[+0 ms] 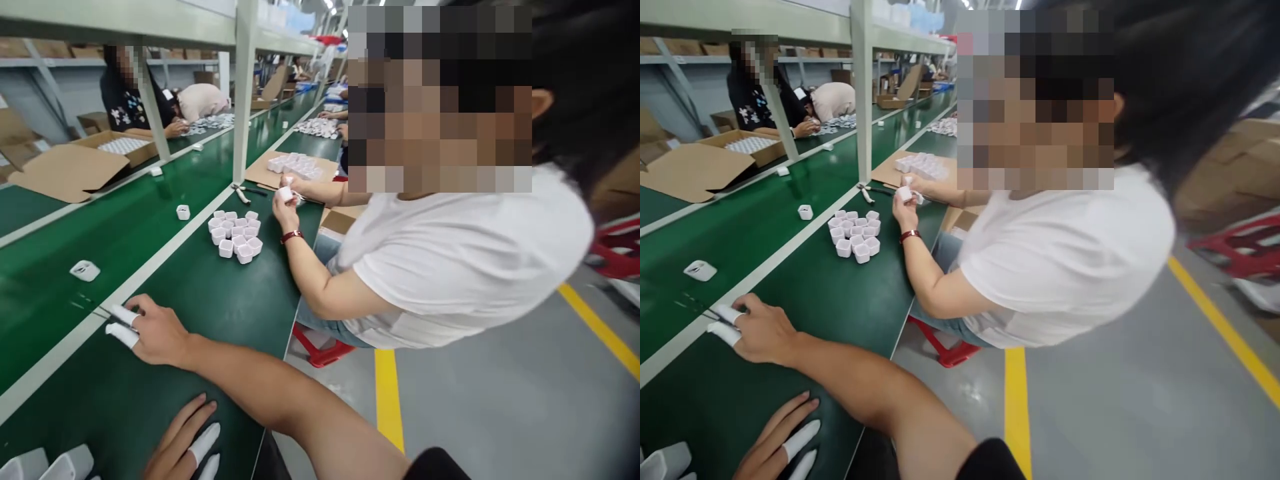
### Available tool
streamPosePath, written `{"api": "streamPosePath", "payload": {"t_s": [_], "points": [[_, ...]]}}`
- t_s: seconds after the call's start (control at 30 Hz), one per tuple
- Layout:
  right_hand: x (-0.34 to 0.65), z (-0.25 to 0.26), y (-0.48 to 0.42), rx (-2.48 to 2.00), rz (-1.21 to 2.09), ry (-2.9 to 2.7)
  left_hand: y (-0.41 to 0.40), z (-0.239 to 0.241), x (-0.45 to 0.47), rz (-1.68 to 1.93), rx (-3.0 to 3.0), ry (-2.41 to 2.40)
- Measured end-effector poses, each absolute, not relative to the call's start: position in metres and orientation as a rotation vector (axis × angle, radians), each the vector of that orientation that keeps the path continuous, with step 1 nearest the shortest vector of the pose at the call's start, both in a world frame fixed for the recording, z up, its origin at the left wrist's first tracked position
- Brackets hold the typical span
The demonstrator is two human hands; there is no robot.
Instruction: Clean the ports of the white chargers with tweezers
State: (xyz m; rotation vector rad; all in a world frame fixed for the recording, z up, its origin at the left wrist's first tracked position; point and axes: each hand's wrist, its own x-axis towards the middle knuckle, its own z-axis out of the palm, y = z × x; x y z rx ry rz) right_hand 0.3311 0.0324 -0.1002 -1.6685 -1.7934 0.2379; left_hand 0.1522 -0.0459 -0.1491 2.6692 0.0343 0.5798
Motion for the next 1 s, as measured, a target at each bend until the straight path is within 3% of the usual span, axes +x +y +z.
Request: {"api": "streamPosePath", "payload": {"t_s": [0.5,1.0], "points": [[0.326,-0.109,0.032,-1.195,0.094,-1.670,-0.059,-0.120,0.158,0.402,2.620,0.150],[0.325,-0.118,0.026,-1.157,0.443,-1.536,-0.061,-0.108,0.162,0.438,2.530,0.192]]}}
